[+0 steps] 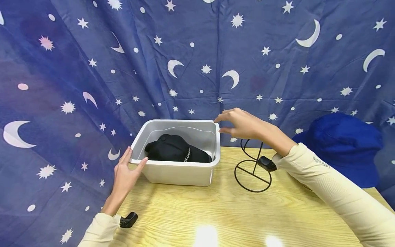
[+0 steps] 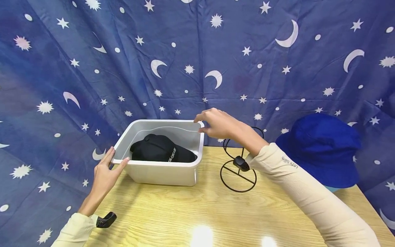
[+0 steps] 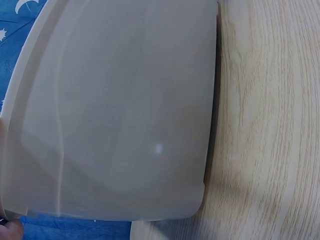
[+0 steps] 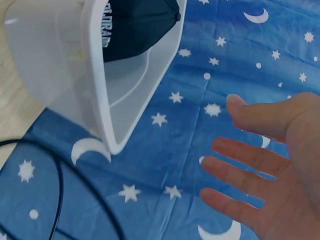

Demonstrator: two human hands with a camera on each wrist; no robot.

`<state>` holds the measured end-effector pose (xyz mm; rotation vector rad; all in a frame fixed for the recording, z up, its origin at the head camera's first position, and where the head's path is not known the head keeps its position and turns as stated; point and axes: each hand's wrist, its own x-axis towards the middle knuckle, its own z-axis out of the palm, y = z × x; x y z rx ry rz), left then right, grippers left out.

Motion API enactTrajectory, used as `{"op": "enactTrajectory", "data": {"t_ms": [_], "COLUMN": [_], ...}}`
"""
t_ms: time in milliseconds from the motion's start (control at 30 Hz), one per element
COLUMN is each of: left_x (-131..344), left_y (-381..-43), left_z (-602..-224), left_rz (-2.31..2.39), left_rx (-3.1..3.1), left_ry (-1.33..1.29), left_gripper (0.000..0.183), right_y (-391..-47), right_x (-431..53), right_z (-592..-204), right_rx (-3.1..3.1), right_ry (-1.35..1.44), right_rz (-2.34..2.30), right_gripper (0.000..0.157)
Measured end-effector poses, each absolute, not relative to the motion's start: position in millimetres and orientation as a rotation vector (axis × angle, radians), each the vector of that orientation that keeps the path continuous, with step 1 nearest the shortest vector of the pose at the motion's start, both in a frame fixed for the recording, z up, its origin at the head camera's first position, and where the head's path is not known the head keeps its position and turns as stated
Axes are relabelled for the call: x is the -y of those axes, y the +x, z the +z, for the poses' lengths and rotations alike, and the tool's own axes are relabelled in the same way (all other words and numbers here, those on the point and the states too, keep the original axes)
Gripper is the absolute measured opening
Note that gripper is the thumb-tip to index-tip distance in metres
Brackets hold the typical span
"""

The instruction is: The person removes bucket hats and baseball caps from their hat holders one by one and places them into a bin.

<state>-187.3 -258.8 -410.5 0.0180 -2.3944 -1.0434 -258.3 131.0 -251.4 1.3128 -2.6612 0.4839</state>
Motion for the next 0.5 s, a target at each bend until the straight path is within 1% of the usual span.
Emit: {"op": "enactTrajectory", "data": {"t_ms": [200,500], "left_x": [260,259], "left_y": [-187,-188], "left_z": [-412,-411], "left_rz": [-1.037,-1.038], "left_rx": [2.386,2.379], "left_ry": [0.019,0.017], "left_gripper": [0.075,0.076], "right_y": [-255,-250], "right_x": [-152,-180], "right_z": [-247,-245], "right_rx": [2.680,2.677], "right_ry": [1.254,1.167], "right_rz": [0.480,0.510], "right_gripper": [0.030,0.029]}}
